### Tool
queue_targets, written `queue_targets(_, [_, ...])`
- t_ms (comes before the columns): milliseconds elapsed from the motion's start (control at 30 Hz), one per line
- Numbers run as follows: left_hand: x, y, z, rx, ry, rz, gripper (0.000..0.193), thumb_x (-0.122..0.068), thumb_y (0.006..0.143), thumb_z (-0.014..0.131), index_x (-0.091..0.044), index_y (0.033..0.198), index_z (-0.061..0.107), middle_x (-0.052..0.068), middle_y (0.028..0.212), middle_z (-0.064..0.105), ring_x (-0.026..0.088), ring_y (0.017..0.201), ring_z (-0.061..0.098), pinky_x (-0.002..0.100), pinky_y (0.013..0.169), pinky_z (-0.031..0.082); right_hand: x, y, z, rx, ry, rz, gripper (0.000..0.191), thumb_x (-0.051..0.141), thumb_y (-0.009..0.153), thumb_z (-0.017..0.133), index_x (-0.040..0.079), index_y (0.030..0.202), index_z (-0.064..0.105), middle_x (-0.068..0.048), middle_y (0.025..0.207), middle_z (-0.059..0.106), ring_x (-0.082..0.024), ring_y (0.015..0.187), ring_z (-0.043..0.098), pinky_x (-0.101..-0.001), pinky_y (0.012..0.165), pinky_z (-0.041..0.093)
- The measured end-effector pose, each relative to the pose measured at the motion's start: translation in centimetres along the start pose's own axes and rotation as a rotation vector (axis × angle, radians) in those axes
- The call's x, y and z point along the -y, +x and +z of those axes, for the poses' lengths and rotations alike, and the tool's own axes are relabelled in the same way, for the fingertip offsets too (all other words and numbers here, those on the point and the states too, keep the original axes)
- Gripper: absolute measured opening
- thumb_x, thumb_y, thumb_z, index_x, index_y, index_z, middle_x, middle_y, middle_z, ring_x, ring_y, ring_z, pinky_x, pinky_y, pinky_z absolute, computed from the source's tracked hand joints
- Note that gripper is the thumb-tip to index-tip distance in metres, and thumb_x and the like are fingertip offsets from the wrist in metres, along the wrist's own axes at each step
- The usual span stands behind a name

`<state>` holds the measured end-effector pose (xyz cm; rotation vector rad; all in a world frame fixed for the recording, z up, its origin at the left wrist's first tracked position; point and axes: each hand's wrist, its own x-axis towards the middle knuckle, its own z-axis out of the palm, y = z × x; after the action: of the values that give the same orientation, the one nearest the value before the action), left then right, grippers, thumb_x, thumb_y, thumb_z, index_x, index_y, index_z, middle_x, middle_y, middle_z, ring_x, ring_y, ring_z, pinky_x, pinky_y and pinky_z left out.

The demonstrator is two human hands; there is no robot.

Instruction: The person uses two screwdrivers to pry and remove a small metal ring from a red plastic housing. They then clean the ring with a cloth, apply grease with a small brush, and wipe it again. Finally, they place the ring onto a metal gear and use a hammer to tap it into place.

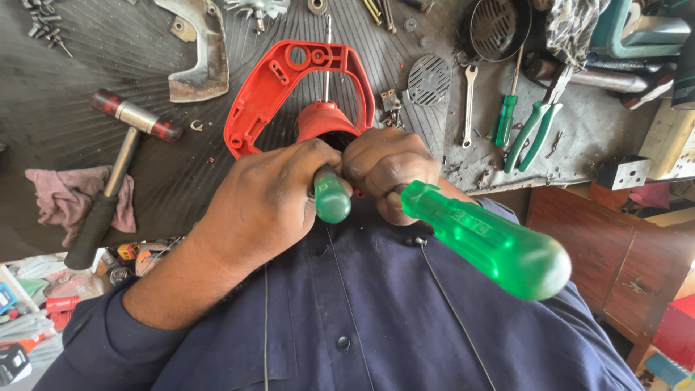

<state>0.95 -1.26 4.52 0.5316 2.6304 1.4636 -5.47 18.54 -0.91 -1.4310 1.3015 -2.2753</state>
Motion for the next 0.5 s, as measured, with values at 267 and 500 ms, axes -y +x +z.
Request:
queue_targets(267, [-0.1,0.2,0.2,-0.044,-0.035,0.024,0.024,-0.002,0.087,0.076,-0.006,0.102,0.057,0.008,0.088,0.069,0.03,0.078,0.071,0.04,0.066,0.055,0.0,-0.5,0.5,-0.064,-0.065,0.018,0.037,0.027,0.112,0.045,0.003,0.085,0.048,-0.008,0.062,0.052,-0.025,0.047,0.051,-0.0415,0.046,0.045])
queue_targets(500, [0.3,0.0,-0.3,-0.128,-0.203,0.055,0.016,0.001,0.094,0.069,-0.005,0.104,0.058,0.008,0.096,0.073,0.024,0.089,0.078,0.033,0.076,0.062,0.6,-0.7,1.8,-0.421,0.018,0.134,0.049,0.046,0.106,0.052,0.007,0.077,0.042,-0.001,0.052,0.038,-0.014,0.041,0.037,-0.0357,0.04,0.04])
